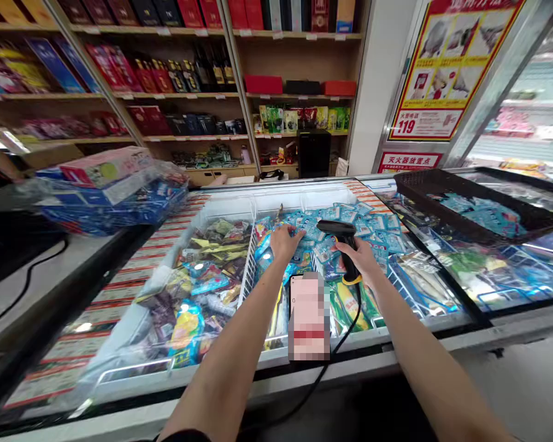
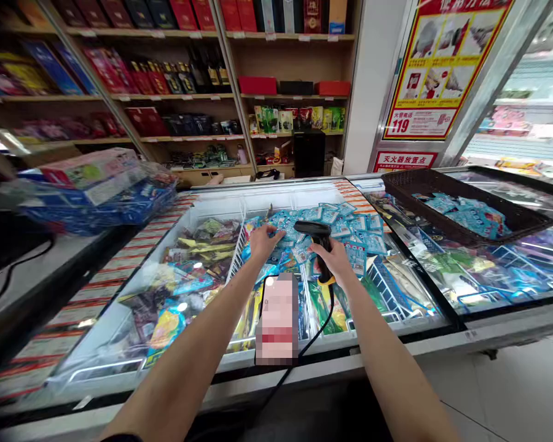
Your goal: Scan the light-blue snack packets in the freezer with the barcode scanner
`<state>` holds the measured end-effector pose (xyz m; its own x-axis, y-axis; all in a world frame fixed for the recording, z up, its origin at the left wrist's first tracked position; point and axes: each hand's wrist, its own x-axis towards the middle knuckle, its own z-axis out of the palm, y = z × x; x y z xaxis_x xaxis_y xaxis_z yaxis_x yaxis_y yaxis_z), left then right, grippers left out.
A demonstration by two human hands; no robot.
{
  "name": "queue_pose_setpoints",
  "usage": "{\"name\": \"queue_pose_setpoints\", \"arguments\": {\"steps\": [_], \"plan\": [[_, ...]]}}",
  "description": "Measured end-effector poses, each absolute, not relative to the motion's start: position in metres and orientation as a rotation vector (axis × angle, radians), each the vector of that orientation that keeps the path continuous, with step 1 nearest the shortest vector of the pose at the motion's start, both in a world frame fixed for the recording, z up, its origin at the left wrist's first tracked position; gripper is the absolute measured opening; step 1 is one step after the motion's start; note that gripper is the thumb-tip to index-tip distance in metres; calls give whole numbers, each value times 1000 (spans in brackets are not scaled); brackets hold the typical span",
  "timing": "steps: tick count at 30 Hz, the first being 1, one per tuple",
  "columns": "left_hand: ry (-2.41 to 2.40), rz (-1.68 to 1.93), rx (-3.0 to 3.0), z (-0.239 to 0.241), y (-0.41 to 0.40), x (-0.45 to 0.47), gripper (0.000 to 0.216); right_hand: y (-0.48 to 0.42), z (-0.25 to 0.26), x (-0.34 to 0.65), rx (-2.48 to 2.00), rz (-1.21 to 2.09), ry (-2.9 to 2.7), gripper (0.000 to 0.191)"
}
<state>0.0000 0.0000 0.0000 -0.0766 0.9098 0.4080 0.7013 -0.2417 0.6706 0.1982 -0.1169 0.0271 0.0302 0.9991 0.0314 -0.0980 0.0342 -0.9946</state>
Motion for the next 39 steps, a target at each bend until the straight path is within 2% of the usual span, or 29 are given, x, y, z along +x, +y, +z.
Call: {"name": "queue_pose_setpoints", "arguments": {"steps": [12, 17, 24, 32, 39], "plan": [[1046, 1615, 1214, -4, -34, -50, 40, -126, 35, 201, -1193, 1079, -1303, 41], [998, 1672, 1186, -10, -34, -56, 39, -115, 51, 201, -1164, 1008, -1405, 37], [1001, 1694, 1101, -11, -27, -60, 39, -96, 79, 198, -1312, 820, -1831, 23], [1019, 1694, 1163, -10, -29, -59, 40, -111, 46, 195, -1439, 884, -1974, 29], [1002, 1704, 1169, -9, -30, -59, 42, -108, 45, 198, -1401, 886, -2000, 39]]}}
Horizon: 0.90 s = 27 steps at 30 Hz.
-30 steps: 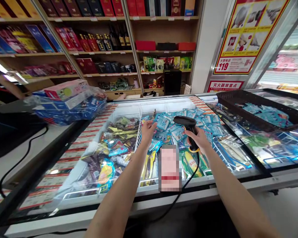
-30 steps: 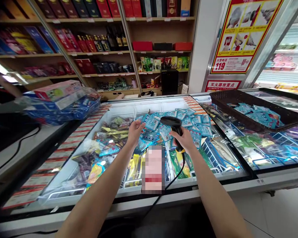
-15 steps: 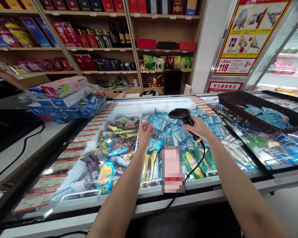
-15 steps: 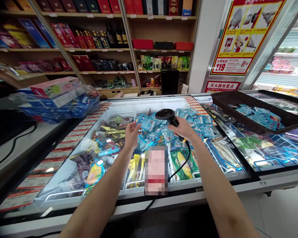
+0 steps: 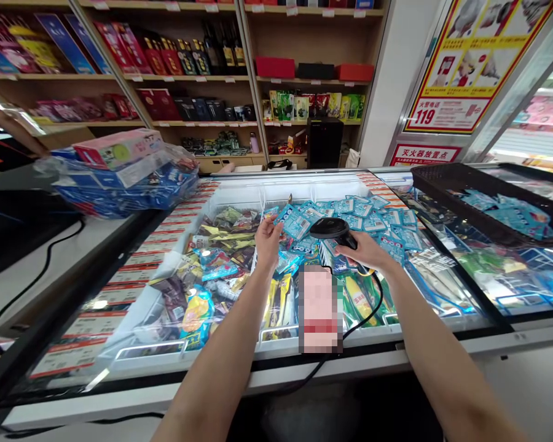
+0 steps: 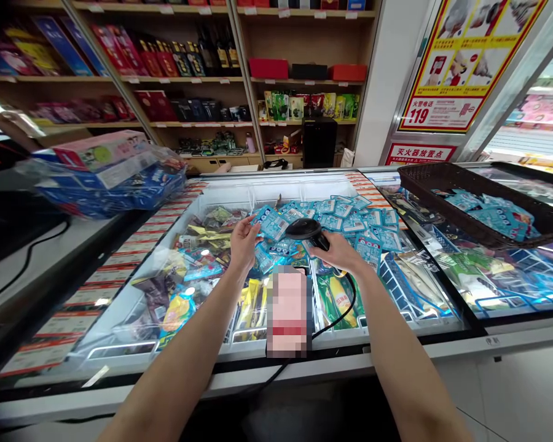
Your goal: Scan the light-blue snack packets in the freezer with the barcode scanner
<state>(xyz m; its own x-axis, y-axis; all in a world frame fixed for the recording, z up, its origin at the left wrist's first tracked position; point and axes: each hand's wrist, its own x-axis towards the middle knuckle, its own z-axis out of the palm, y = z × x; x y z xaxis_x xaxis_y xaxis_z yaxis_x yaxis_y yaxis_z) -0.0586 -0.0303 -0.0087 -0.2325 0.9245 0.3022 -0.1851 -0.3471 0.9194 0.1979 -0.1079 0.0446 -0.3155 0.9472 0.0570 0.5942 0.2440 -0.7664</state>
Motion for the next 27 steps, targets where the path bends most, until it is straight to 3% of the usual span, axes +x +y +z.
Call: {"name": "queue_pose_setpoints", "arguments": {"steps": [6, 27], "plan": [[1004, 1698, 1171, -7, -32, -58, 42, -109, 44, 194, -1344, 917, -1954, 48], [990, 1679, 1191, -5, -35, -57, 40, -110, 47, 189, -1348, 873, -1947, 40]]}}
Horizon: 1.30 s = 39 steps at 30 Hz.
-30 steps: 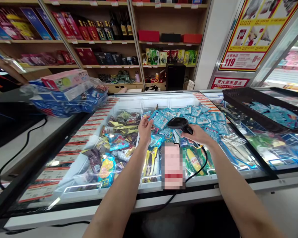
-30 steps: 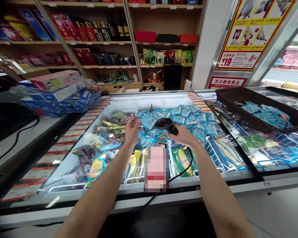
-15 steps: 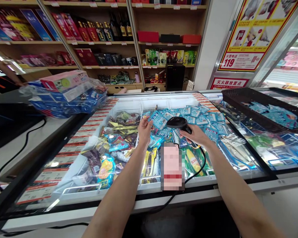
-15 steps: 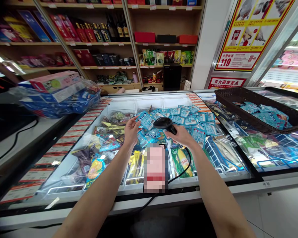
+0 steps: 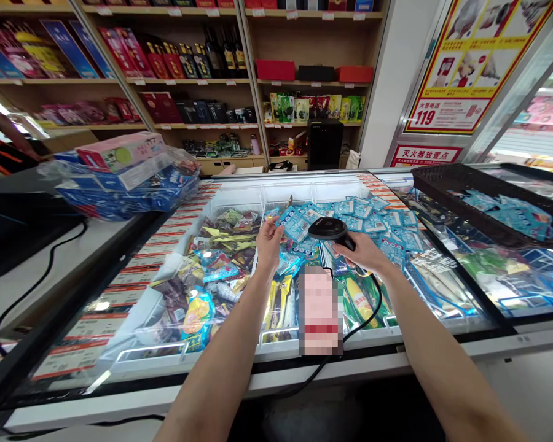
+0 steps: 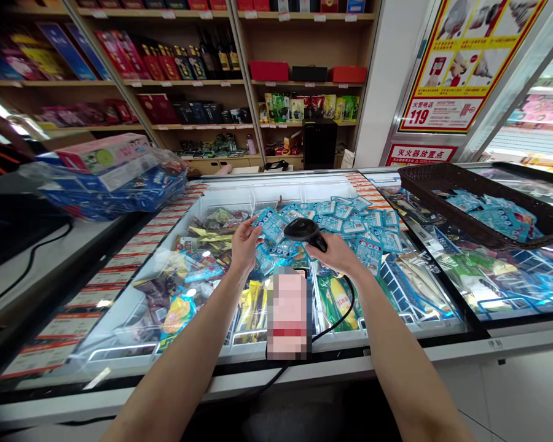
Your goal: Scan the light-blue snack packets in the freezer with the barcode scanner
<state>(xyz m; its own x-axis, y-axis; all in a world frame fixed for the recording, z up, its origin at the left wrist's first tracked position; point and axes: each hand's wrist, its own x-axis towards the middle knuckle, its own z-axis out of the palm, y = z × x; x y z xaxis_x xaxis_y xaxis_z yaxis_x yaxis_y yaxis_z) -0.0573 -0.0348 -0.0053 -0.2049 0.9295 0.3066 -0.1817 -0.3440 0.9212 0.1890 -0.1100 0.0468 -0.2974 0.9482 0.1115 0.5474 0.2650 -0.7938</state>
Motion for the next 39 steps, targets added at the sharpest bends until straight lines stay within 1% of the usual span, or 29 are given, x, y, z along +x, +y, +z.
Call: {"name": "queue_pose_setpoints", "arguments": {"steps": [11, 19, 26, 31, 36, 39], "plan": [[986, 1685, 1197, -5, -35, -57, 39, -111, 48, 190, -1348, 892, -1956, 40], [995, 1700, 1184, -7, -35, -58, 40, -110, 46, 190, -1339, 954, -1863, 40], [1025, 1780, 1226, -1, -36, -63, 38, -109, 47, 192, -1366, 898, -1883, 39], [1155, 1938, 1240, 8, -31, -92, 39, -107, 47, 194, -1361, 901, -1822, 39], [1445, 2062, 1109, 5, -25, -131, 40, -105, 47, 198, -1243, 1054, -1643, 41], [1597, 2093, 1186, 1, -22, -149, 38, -102, 44, 202, -1196, 1103, -1515, 43]]}}
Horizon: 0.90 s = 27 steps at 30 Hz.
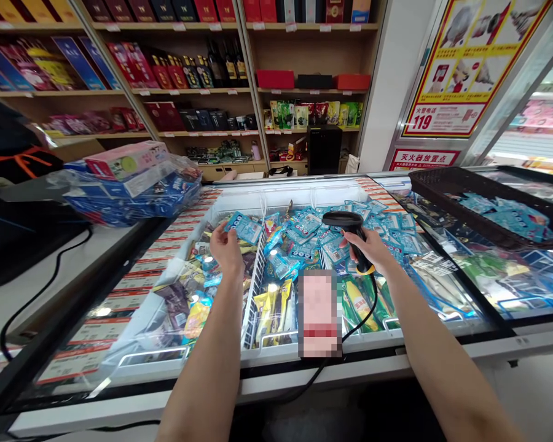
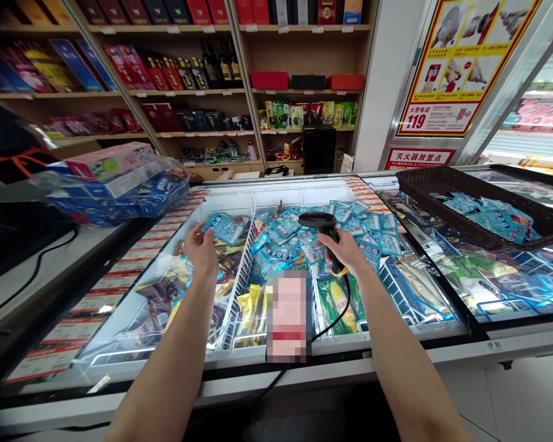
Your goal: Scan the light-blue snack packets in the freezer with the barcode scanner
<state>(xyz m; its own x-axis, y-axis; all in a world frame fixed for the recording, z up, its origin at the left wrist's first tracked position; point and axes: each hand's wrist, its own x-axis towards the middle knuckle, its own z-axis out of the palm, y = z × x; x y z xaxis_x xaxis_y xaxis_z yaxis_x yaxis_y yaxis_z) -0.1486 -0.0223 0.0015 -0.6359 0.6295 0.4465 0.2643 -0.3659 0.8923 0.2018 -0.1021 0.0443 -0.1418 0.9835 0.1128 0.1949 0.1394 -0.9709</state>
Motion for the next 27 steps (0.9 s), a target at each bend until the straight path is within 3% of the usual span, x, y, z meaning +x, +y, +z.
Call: {"name": "queue_pose_setpoints", "arguments": {"steps": [10, 18, 23, 27], "plan": [[2106, 2023, 1215, -12, -16, -173, 34, -97, 39, 206, -1171, 1174, -1394, 41], [2338, 1743, 1291, -10, -18, -170, 43, -100, 43, 203, -1154, 1196, -1390, 41], [2187, 1701, 1361, -7, -20, -160, 43, -100, 41, 201, -1167, 1200, -1409, 39], [1708, 1696, 1278, -6, -19, -135, 49, -100, 41, 200, -1184, 1219, -1419, 38]]}}
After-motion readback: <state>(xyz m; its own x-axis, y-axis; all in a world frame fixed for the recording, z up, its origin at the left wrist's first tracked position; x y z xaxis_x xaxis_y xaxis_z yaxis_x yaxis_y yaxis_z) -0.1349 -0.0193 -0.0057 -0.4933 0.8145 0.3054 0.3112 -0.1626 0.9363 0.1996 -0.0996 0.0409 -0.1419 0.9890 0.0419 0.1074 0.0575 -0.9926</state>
